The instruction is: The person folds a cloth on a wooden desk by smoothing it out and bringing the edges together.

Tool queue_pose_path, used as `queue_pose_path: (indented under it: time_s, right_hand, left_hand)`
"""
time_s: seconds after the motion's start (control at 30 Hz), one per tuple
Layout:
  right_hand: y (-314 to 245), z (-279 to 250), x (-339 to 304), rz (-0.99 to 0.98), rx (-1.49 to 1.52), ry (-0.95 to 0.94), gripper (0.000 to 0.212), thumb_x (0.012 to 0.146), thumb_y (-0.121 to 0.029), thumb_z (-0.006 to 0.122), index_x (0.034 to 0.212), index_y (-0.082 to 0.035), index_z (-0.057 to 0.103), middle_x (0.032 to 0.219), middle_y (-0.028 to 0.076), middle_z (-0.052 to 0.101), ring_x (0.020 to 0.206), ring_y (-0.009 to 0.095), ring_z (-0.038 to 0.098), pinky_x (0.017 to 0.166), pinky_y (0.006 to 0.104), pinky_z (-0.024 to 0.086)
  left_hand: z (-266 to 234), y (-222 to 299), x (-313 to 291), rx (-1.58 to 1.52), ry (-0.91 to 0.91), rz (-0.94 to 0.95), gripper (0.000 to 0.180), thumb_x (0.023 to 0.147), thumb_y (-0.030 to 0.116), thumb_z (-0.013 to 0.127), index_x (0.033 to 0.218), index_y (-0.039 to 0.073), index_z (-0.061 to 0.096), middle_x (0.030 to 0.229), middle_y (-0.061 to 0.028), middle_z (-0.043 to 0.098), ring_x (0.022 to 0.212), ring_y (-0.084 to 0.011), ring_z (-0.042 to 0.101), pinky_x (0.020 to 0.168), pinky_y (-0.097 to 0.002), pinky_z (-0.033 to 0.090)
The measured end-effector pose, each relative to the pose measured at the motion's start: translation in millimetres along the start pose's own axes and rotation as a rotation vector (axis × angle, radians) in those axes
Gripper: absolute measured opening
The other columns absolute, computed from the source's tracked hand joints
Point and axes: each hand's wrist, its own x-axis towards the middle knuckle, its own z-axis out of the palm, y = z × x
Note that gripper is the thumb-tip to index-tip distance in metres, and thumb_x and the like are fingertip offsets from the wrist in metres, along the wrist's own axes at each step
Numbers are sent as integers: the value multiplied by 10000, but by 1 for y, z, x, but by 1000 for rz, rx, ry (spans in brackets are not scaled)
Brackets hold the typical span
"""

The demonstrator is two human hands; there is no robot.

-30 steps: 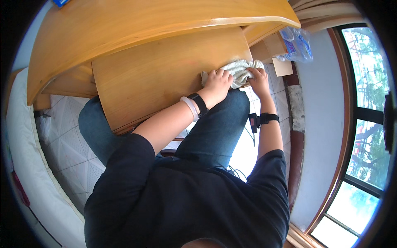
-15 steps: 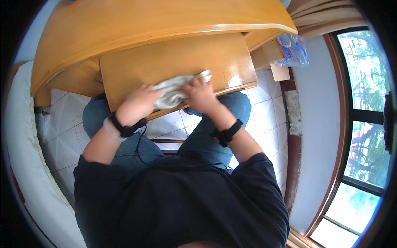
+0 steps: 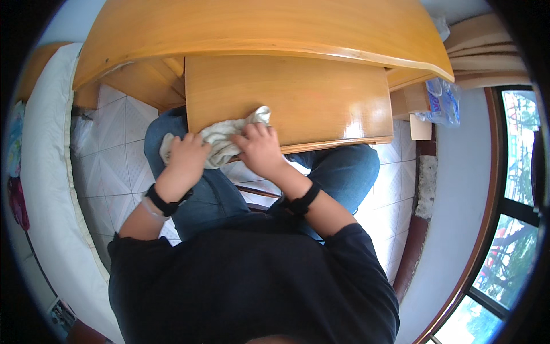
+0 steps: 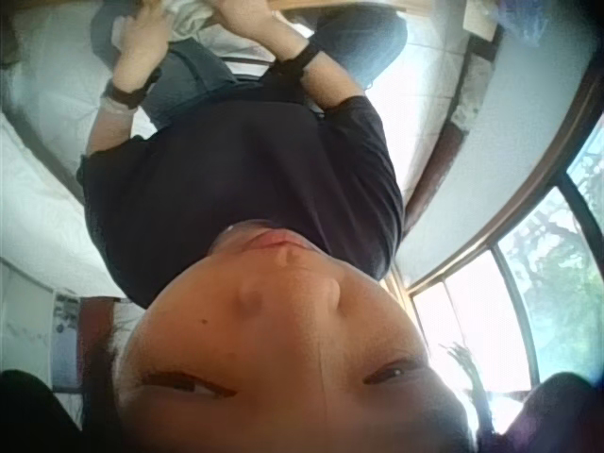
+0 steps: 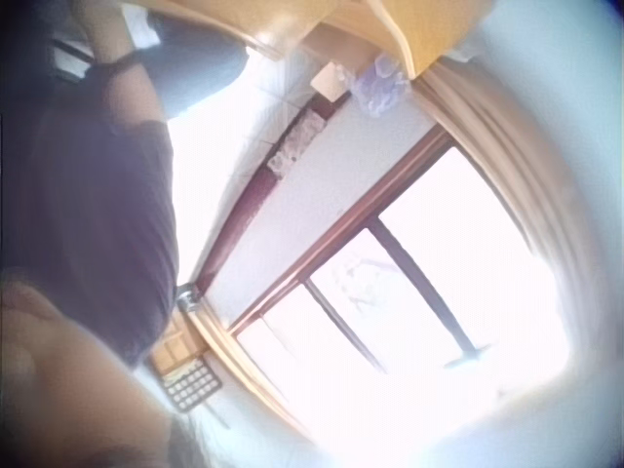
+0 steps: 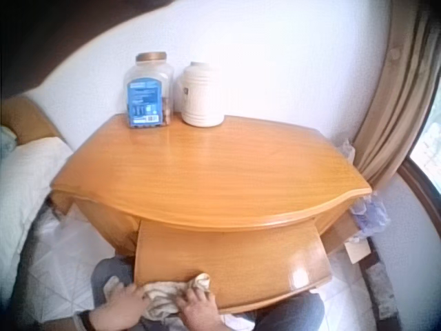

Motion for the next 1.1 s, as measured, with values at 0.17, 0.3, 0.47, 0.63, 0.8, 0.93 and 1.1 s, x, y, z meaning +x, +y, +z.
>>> queue_pose_path:
  time_s: [0.17, 0.3, 0.47, 0.63, 0.8, 0.93, 1.1]
  right_hand:
    - [42, -19, -18, 139, -43, 38, 398, 655, -179, 690, 1049, -210, 646, 1009, 56, 536, 1030, 274, 479, 831, 424, 382]
    - [52, -27, -10, 142, -50, 23, 365, 640, -158, 677, 1001, -200, 645, 995, 63, 542, 981, 286, 493, 778, 416, 393]
    - [64, -31, 15, 199, -103, -58, 300, 713, -225, 693, 1010, -220, 647, 1016, 63, 573, 1011, 299, 520, 821, 437, 428]
    - [98, -15, 50, 313, -249, 124, 321, 752, -312, 670, 1060, -224, 638, 1039, 89, 568, 1025, 316, 514, 835, 468, 425]
    - [95, -7, 48, 418, -315, 125, 418, 762, -336, 660, 1152, -211, 575, 1119, 117, 540, 1074, 317, 480, 863, 521, 389]
    - [28, 4, 0, 139, -220, 304, 458, 760, -315, 683, 1102, -60, 515, 1106, 165, 511, 1033, 324, 496, 836, 523, 370]
    - [-65, 7, -41, 67, 523, -470, 398, 825, -315, 635, 978, 38, 534, 911, 222, 610, 860, 371, 607, 752, 446, 484]
  left_hand:
    - [7, 28, 22, -312, 222, -40, 306, 687, -17, 549, 965, 106, 582, 980, -88, 522, 989, -284, 506, 783, -408, 383]
    - [3, 22, 50, -383, 173, -49, 274, 690, -31, 543, 916, 120, 578, 954, -90, 525, 982, -294, 508, 780, -407, 398]
    - [0, 3, 92, -514, -77, 17, 192, 717, -16, 544, 847, 122, 574, 936, -84, 545, 989, -305, 517, 780, -390, 428]
    - [3, 5, 132, -435, 250, -88, 211, 746, 14, 555, 908, 145, 586, 952, -65, 546, 987, -306, 520, 794, -441, 417]
    - [6, 11, 147, -393, 277, -186, 263, 754, 20, 538, 964, 171, 584, 983, -60, 535, 1026, -305, 500, 809, -507, 389]
    - [3, 7, 141, -426, 211, -215, 257, 759, 25, 532, 963, 175, 574, 1022, -49, 532, 1053, -309, 484, 824, -524, 379]
    - [0, 7, 147, -431, 146, -199, 270, 771, 19, 514, 982, 178, 567, 1057, -42, 534, 1075, -314, 475, 855, -546, 363]
